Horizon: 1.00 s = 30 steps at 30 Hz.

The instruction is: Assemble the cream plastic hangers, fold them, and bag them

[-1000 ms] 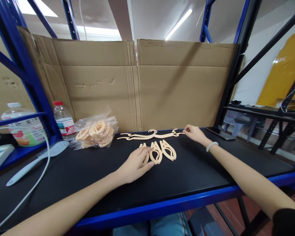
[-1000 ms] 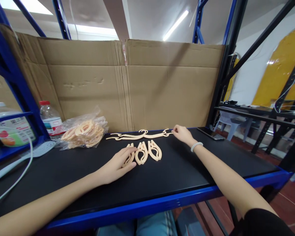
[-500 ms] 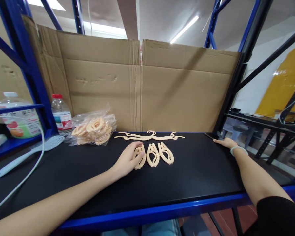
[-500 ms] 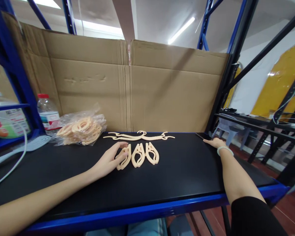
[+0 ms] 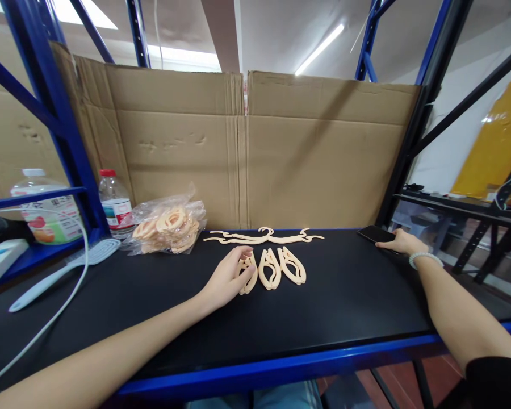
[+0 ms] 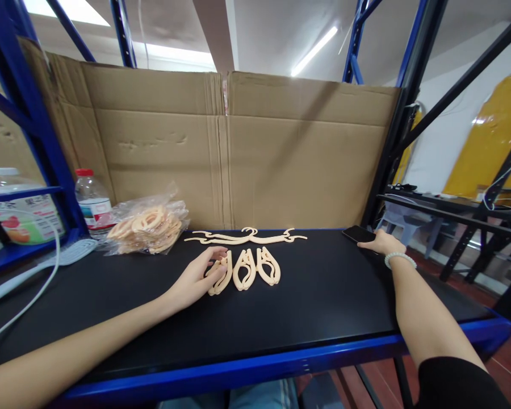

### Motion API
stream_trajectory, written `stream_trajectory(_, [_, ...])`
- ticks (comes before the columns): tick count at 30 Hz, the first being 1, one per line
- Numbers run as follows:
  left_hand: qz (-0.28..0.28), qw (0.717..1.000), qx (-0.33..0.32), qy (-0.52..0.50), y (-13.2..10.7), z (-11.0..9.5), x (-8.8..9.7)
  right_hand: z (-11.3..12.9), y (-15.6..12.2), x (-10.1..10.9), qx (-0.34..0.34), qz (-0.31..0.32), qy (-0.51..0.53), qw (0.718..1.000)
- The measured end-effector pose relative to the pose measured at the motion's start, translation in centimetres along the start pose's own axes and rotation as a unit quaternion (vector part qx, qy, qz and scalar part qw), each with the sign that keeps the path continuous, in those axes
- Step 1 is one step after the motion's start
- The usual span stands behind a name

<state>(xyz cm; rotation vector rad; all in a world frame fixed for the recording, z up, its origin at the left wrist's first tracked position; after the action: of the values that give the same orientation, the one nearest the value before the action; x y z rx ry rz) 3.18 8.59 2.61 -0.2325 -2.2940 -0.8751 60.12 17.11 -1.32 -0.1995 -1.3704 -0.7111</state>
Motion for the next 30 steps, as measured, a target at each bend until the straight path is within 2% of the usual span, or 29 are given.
stream_trajectory(3, [0.0,1.0,-0.002,-0.004,0.0,-0.2,0.1,0.7,-1.0,-0.3,-0.001,0.066,-0.013,0.998])
stream_trajectory(6, [0.002,1.0,0.003,-0.01,0.0,-0.2,0.1,1.1,-1.7,0.4,0.001,0.068,-0.024,0.997])
stream_trajectory(12, [0.003,1.0,0.002,-0.009,0.1,0.0,0.1,1.5,-2.9,2.1,0.008,0.008,-0.043,0.999])
stream_trajectory(22, [0.002,1.0,0.005,-0.011,0.1,0.0,0.0,2.0,-3.5,2.7,0.021,-0.023,-0.054,0.998])
stream_trajectory(30, [-0.002,1.0,0.004,-0.012,0.1,0.0,0.2,2.3,-4.0,3.2,0.019,-0.021,-0.049,0.998])
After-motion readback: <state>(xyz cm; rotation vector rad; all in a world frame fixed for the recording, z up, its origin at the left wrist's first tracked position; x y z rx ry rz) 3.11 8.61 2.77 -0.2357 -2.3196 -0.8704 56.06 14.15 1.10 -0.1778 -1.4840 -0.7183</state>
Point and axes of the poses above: each hand's wrist, its own y-axis towards the middle knuckle, its own x-axis out of the back of the hand, z = x × y, the point moved 10 cm from there along y, towards the middle knuckle, and after that the axes turned 1 degree about -y, right-handed, at the moved point
